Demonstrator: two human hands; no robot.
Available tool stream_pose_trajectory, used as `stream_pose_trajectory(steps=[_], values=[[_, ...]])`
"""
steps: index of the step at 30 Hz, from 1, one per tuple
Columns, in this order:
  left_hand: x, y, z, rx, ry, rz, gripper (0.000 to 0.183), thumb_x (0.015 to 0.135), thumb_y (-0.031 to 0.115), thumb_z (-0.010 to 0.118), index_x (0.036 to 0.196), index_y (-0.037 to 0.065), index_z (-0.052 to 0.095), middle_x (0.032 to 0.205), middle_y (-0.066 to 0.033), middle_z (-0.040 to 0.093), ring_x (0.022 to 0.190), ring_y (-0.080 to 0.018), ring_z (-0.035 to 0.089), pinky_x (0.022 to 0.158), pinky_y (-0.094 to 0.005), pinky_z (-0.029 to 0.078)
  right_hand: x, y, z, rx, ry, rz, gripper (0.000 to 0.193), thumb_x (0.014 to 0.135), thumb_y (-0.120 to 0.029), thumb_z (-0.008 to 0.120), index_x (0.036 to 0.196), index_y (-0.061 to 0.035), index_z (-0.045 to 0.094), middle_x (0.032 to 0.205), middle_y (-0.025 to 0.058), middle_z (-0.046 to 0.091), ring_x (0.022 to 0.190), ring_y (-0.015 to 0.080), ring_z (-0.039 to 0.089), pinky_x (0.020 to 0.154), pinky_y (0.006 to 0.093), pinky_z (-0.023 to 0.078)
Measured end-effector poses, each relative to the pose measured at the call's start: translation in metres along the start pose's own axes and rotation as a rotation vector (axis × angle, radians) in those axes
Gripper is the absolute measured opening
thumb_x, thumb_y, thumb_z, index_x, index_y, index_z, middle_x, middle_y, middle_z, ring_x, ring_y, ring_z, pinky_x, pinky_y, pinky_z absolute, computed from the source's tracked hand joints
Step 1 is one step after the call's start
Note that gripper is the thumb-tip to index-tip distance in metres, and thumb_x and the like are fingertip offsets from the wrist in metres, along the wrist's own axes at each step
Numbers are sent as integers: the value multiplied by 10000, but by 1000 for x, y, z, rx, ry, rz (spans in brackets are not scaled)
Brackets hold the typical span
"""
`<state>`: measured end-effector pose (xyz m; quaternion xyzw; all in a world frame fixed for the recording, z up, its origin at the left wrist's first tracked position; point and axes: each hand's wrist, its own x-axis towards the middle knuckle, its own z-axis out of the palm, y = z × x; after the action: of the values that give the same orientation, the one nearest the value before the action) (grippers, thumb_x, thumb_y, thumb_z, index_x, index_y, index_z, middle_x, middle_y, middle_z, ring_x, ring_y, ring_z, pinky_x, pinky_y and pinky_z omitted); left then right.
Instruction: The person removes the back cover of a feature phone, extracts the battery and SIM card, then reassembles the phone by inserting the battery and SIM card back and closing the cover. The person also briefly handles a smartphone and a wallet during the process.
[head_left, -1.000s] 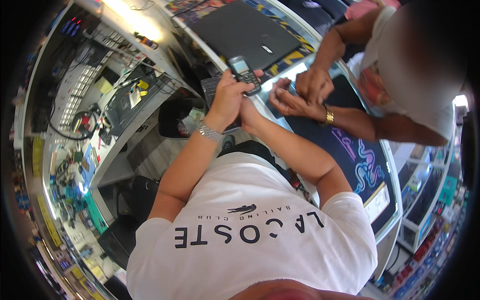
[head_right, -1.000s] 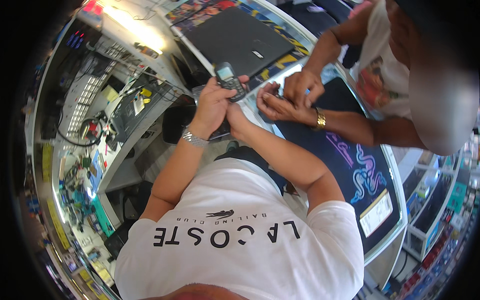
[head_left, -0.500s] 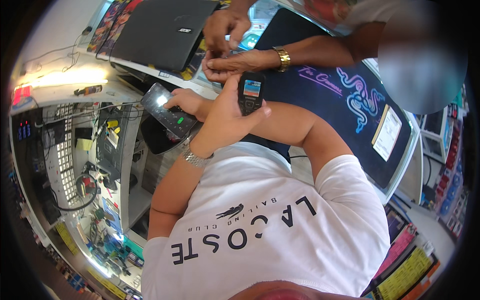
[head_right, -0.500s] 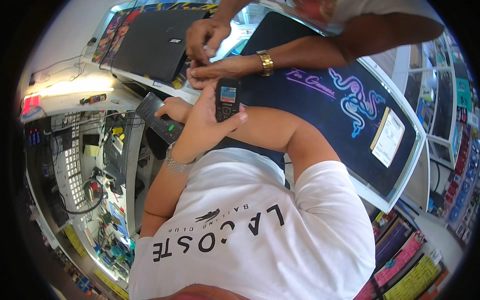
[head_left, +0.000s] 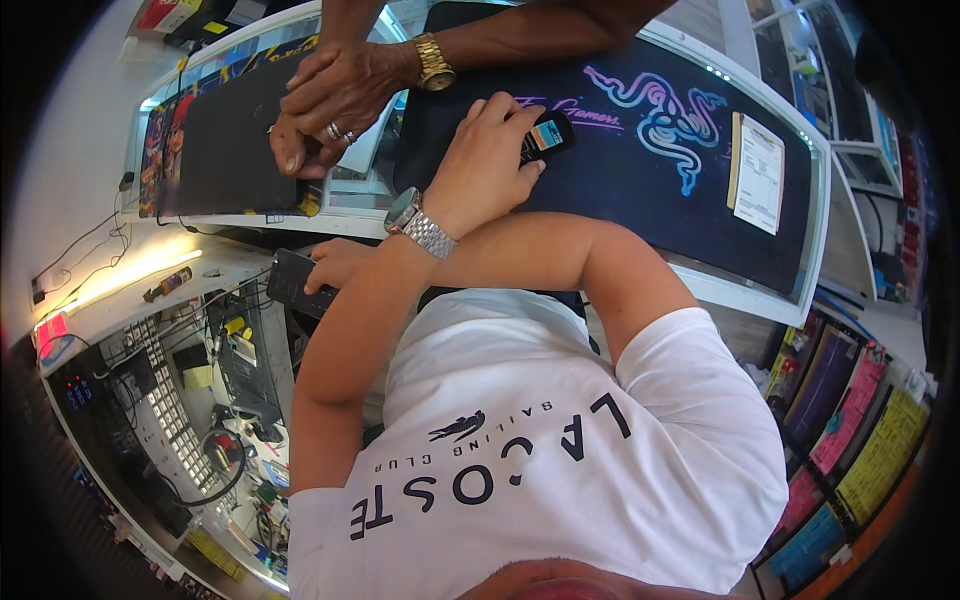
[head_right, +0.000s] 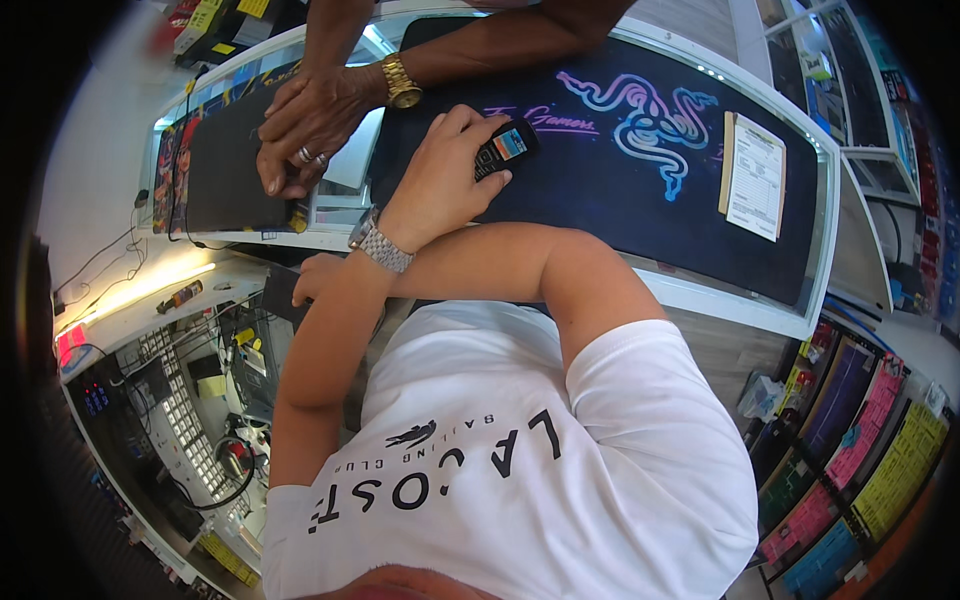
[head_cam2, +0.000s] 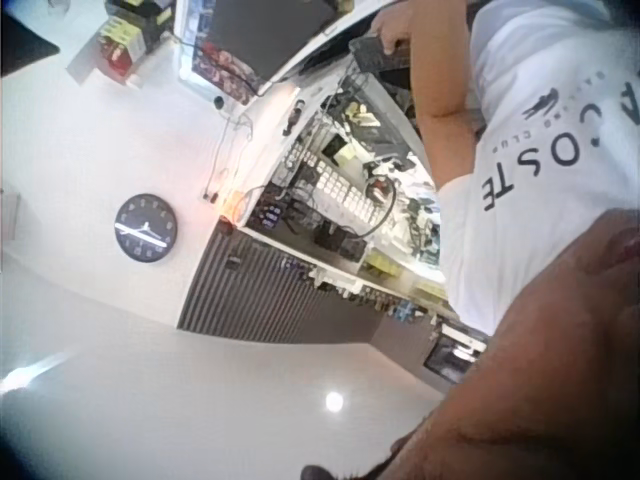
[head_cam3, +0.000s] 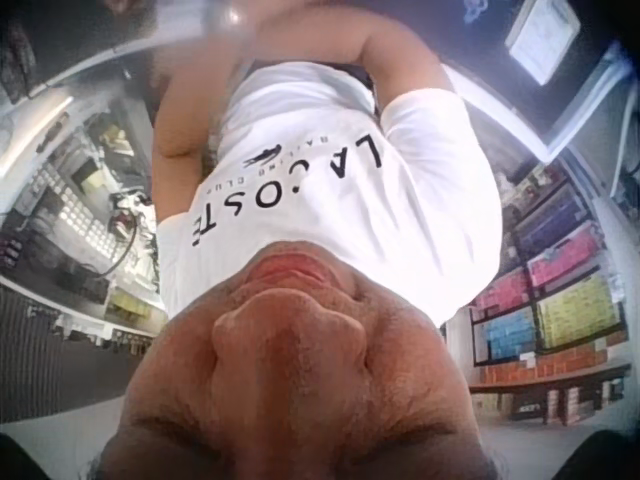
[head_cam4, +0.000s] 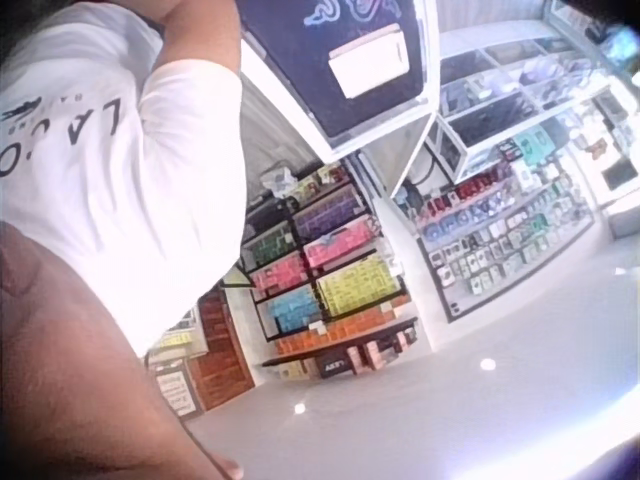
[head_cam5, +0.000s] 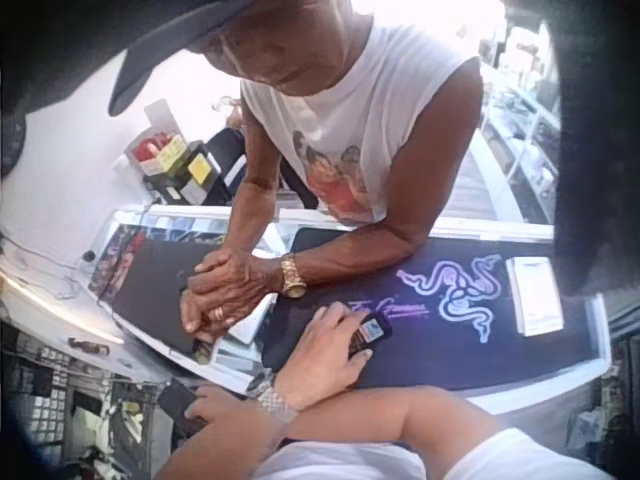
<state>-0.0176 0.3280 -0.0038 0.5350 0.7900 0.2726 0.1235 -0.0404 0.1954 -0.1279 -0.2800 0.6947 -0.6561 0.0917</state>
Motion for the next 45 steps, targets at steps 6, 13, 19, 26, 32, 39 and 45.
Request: stream_pose_trajectory(steps=[6,13,19,26,32,39,45], values=[[14,8,12,-75,-114,-93,869,773,108,875,1529,72,450,1281,-123,695,1226,-340,592,1077,-431,474,-17,26,8,468,-10,285,344,848,-272,761,1050,-2,692,981,123,730,902,215,689,750,342,529],[10,8,11,-49,-19,11,852,781,124,877,1523,85,460,1275,-132,689,1207,-346,609,1079,-437,473,-15,27,10,716,42,376,352,867,-263,756,1090,-5,667,1001,81,721,938,159,683,753,320,531],[-37,31,-29,-280,241,175,440,883,25,782,1297,-17,639,1106,-163,730,930,-256,727,861,-323,570,-24,22,5,528,21,268,354,911,-298,694,1108,-6,668,1031,98,710,970,181,671,789,343,528],[-142,20,-66,-727,425,41,134,951,-68,675,1081,-61,709,910,-142,733,699,-128,695,664,-247,548,-33,-3,-15,156,23,-7,376,961,-339,623,1130,-7,670,1066,117,698,1008,207,656,830,371,526],[-146,-8,-106,-558,363,269,543,978,448,726,1170,-58,691,1000,-170,712,844,-198,685,758,-312,533,-59,-55,-21,146,278,187,428,972,-387,594,1143,-1,664,1073,129,684,1038,239,652,869,385,519],[-74,-4,-101,-178,171,523,697,965,691,555,1283,90,705,1453,-256,497,1330,-424,471,1117,-543,340,-126,-89,0,136,700,281,343,953,-205,700,1213,7,627,1128,126,688,1076,205,648,942,346,496],[-30,-31,-15,33,73,522,756,1007,728,395,1343,110,673,1526,-262,410,1415,-451,359,1176,-606,221,-196,-103,41,505,1019,319,361,934,-164,768,1240,-22,638,1148,46,693,1074,123,626,971,304,483]])
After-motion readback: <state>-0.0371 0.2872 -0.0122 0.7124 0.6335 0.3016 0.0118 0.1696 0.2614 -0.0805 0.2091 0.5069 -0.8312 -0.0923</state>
